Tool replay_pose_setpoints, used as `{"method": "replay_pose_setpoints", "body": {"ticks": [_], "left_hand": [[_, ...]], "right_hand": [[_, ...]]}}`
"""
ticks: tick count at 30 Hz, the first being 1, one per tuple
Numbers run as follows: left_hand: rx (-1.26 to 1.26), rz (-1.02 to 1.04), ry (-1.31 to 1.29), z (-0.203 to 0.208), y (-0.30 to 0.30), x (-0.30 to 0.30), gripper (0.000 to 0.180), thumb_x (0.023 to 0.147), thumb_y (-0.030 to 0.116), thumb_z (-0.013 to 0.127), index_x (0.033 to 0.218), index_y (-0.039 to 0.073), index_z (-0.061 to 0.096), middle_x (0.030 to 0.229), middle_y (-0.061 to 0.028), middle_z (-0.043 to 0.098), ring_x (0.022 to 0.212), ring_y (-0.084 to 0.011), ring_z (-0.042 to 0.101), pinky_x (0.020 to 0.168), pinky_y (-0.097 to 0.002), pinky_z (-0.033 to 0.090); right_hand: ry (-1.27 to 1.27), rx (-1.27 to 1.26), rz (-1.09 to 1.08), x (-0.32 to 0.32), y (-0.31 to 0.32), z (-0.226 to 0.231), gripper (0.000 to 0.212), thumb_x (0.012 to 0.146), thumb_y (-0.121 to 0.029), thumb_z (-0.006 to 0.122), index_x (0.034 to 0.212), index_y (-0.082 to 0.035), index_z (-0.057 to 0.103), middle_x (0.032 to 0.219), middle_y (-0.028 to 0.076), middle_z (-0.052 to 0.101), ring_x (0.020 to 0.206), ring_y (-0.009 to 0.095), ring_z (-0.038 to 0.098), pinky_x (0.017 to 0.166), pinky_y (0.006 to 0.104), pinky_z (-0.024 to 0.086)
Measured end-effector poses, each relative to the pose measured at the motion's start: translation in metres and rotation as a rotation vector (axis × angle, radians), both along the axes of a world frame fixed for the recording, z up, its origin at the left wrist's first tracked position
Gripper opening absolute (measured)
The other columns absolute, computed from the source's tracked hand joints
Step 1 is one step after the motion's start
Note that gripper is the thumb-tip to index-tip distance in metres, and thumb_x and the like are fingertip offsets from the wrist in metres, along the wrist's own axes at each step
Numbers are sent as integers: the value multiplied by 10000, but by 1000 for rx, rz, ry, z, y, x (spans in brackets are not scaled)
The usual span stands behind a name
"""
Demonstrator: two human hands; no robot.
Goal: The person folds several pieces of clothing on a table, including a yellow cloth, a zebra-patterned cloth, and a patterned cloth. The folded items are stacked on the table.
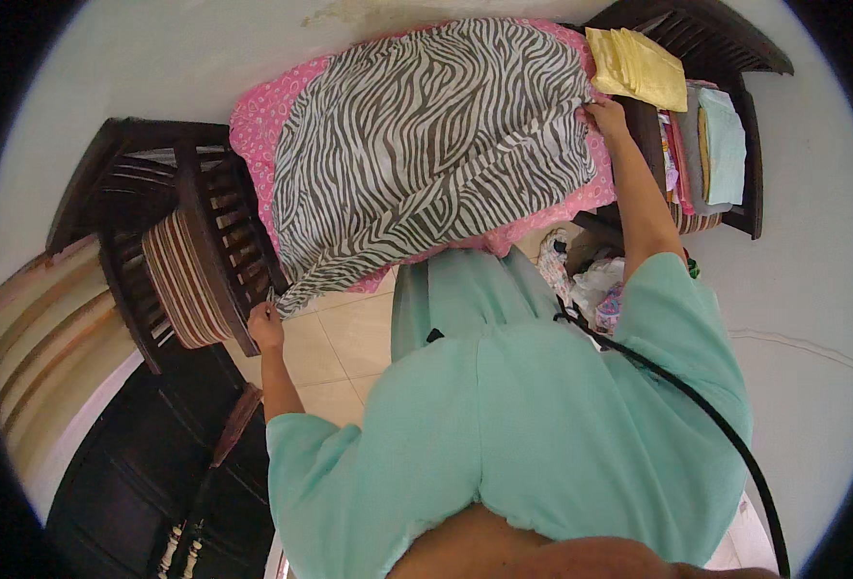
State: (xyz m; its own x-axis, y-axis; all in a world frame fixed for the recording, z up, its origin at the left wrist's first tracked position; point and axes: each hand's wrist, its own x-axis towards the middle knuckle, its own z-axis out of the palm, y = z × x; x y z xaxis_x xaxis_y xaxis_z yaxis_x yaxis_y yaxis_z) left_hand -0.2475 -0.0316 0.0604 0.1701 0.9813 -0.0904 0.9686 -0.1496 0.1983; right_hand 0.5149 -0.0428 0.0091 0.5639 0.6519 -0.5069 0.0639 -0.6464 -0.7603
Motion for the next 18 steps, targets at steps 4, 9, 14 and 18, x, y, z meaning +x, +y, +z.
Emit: {"method": "replay_pose_setpoints", "body": {"ticks": [4, 9, 14, 18], "left_hand": [[-40, 40, -9, -24, 10, -14, 138, 715, 93, 541, 798, -6, 590, 811, -180, 578, 745, -321, 557, 688, -396, 438], [-26, 13, -9, -35, 26, -13, 167, 692, 103, 515, 783, -19, 584, 819, -176, 580, 755, -336, 551, 706, -415, 431], [-129, -138, 38, -35, 31, -10, 153, 704, 93, 506, 769, -32, 565, 884, -187, 554, 828, -355, 515, 763, -420, 404], [-353, -34, 13, -12, -10, -17, 117, 738, 70, 500, 814, -3, 551, 1004, -186, 514, 950, -351, 466, 835, -422, 373]], "right_hand": [[46, 40, -73, -24, 33, -5, 114, 758, -34, 493, 827, 1, 576, 707, 83, 615, 560, 137, 602, 386, 216, 384], [-89, 20, -44, -29, 53, -22, 131, 734, -42, 480, 777, 43, 570, 685, 106, 614, 547, 164, 616, 367, 234, 411], [-330, -221, 55, -12, 36, -52, 264, 683, -262, 470, 676, -64, 645, 643, 139, 607, 593, 251, 593, 596, 362, 460], [-656, -113, 330, -24, -22, -16, 242, 663, -243, 491, 574, -47, 602, 597, 155, 580, 587, 282, 579, 559, 391, 437]]}}
